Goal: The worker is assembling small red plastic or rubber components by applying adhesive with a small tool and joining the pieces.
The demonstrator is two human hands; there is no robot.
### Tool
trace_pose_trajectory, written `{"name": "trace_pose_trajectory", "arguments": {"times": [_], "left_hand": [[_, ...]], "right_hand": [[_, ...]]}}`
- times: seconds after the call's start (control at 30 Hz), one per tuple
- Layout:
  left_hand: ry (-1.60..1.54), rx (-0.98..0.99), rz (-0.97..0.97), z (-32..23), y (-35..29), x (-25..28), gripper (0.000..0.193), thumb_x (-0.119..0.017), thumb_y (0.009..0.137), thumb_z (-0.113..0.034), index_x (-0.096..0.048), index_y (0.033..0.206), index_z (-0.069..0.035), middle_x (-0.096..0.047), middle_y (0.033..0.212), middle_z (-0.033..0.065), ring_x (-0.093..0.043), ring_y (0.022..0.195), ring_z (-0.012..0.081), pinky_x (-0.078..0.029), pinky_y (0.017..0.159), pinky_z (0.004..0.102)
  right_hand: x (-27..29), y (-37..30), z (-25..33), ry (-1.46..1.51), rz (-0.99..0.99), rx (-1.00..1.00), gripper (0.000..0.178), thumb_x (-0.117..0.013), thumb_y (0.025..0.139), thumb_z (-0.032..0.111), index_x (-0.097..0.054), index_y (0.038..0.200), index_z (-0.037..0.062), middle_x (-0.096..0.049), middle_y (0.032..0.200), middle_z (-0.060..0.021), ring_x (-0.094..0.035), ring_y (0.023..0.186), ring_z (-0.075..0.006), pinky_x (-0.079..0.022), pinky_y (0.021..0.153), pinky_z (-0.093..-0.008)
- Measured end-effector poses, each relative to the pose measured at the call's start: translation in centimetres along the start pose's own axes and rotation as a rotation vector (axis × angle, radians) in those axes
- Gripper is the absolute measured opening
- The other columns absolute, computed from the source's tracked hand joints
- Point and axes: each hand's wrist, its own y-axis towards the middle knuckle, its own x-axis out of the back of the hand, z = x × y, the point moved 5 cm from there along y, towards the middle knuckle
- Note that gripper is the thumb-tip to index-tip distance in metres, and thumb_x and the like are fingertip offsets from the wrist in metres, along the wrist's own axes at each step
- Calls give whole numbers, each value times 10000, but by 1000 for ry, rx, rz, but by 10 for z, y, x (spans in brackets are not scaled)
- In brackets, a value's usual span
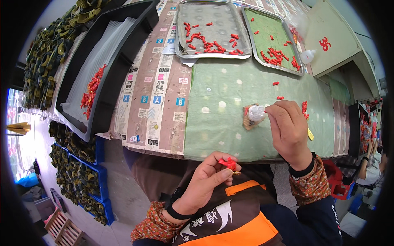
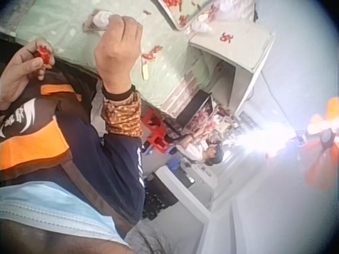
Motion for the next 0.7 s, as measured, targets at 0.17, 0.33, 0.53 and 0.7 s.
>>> {"name": "trace_pose_trajectory", "arguments": {"times": [0.17, 0.33, 0.53, 0.7], "left_hand": [[0, 0, -6, 2, 0, 3, 278, -642, 1001, -125, -558, 1255, -47, -672, 1155, 114, -604, 911, 112, -518, 851, 277], [1, -7, -3, 1, 0, 3, 280, -648, 996, -122, -564, 1252, -43, -678, 1150, 114, -603, 907, 115, -517, 846, 280], [5, -8, -2, 1, 0, 4, 280, -649, 997, -123, -575, 1254, -38, -679, 1148, 109, -605, 906, 117, -519, 845, 281], [-18, 7, -9, 2, 0, 3, 294, -653, 1003, -148, -586, 1265, -32, -677, 1139, 103, -609, 901, 121, -522, 837, 279]], "right_hand": [[-5, 0, 3, -42, 44, 28, 337, -669, 703, -111, -647, 1027, -21, -606, 943, -152, -609, 805, -336, -526, 677, -416], [-4, 2, 4, -65, 75, 37, 330, -674, 697, -98, -645, 1016, -23, -604, 941, -153, -610, 811, -342, -526, 681, -415], [1, 3, -3, 123, 20, -106, 180, -658, 838, -81, -644, 1008, -20, -615, 907, -138, -627, 761, -274, -524, 651, -353], [-5, -19, -27, 699, 73, -692, 101, -628, 920, -21, -647, 1019, -27, -654, 877, -59, -621, 697, -107, -525, 614, -253]]}}
